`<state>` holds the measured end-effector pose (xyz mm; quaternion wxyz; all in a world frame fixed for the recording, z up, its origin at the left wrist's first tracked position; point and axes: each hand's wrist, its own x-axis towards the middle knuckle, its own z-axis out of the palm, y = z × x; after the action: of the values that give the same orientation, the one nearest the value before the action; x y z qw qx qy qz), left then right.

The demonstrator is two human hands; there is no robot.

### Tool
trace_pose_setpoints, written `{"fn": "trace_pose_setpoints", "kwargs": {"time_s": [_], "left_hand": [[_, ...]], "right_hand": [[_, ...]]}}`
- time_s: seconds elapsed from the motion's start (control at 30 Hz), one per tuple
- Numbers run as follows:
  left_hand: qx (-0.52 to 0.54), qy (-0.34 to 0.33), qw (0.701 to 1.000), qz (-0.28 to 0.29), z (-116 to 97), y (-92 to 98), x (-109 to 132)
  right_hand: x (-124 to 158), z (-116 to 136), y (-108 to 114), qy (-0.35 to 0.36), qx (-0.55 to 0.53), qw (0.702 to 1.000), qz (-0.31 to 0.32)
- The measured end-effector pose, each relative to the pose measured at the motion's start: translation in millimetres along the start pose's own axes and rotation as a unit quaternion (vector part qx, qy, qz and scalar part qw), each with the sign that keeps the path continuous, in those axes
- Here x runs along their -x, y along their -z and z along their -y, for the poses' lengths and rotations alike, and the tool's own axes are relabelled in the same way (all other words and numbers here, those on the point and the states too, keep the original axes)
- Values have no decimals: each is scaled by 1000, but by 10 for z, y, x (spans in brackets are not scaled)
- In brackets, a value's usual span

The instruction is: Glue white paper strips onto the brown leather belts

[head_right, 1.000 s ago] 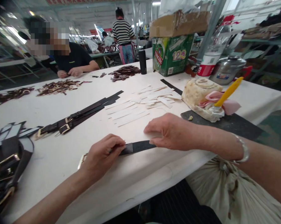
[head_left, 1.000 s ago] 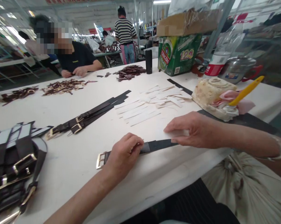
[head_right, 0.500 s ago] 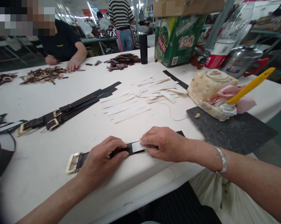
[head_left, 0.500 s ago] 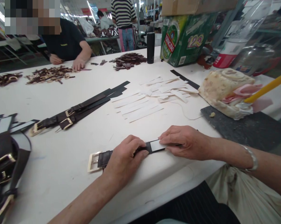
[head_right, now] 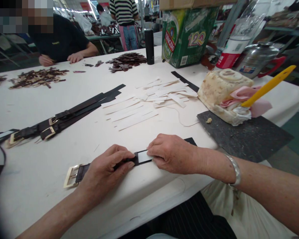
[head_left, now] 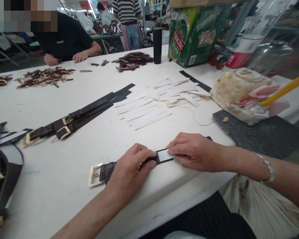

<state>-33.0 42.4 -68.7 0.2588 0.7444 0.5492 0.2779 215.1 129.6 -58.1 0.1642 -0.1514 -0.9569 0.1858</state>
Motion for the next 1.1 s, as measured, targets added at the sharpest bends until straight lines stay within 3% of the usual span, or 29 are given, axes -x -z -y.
{"fn": "trace_pose_setpoints", "kwargs": {"time_s": [0.27,0.5,0.8,1.1], "left_hand": [[-89,-62,993,38,38,-4,-7],[-203,-114,970,71,42,3,18],[-240,-86,963,91,59,-22,13],[-237,-77,963,100,53,4,27]], "right_hand": [[-80,15,49,-9,23,999,34],[-96,-13,34,-18,43,997,69],[210,-178,159,-31,29,999,8],[490,-306,322,-55,15,998,7]]}}
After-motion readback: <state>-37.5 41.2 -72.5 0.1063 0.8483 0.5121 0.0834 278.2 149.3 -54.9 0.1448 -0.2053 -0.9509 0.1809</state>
